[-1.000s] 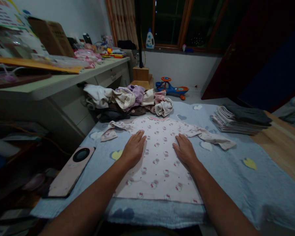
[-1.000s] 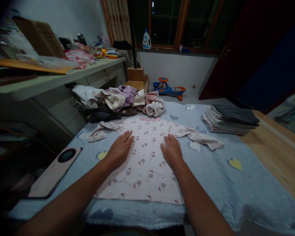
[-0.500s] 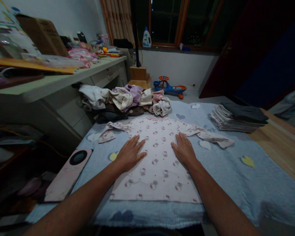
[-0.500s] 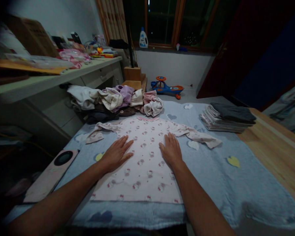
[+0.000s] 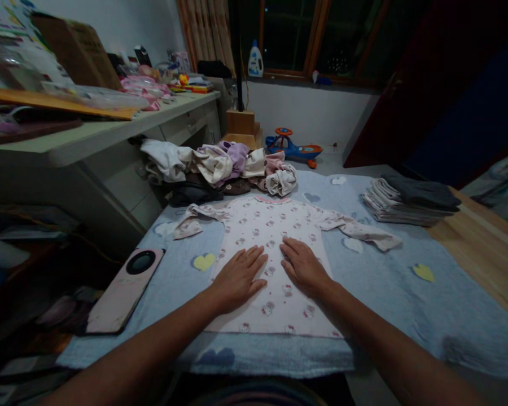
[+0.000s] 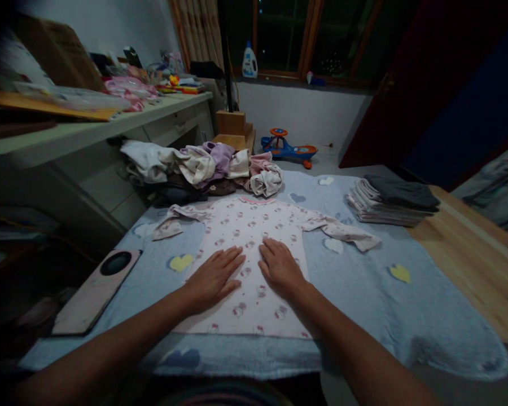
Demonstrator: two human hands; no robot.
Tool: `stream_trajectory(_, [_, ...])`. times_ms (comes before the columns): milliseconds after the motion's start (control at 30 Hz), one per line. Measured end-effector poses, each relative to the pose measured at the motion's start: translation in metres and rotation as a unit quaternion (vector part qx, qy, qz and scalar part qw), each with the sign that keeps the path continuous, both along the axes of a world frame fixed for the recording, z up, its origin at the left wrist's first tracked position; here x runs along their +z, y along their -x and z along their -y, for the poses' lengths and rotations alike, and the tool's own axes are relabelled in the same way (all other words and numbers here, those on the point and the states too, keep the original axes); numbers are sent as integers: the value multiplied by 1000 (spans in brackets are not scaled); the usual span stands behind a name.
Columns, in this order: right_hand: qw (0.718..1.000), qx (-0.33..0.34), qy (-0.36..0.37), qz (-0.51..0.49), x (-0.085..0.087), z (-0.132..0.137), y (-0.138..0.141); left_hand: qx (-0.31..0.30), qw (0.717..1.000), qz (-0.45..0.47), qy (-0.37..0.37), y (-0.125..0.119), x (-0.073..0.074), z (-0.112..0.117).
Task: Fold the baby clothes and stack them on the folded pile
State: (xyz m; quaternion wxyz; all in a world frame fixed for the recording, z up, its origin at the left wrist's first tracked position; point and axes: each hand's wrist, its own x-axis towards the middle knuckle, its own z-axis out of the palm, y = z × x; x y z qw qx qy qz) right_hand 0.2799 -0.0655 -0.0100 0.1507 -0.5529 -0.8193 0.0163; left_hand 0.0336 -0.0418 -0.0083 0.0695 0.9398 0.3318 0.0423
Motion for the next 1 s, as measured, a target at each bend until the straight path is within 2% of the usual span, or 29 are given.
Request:
stream_trajectory(233, [998,-47,38,3,1,4,-30,-25,1000,-7,14,19,8,4])
stream_trajectory(400, [994,-93,58,22,4,17,-1,-36,999,-4,16,21,8,6])
stream_trajectory(500, [997,-44,62,27,3,29,17,-37,999,-3,13,20,4,5])
stream_trajectory(567, [996,-25,71,36,4,34,19,-43,999,-2,11,21,2,4])
stream_trajectory(833, [994,-23,87,62,11,48,-9,-56,998,2,3,35,-2,5])
stream_trajectory(1000, [996,-11,69,55,9,56,-16,-20,1000,-11,-12,45,-2,8])
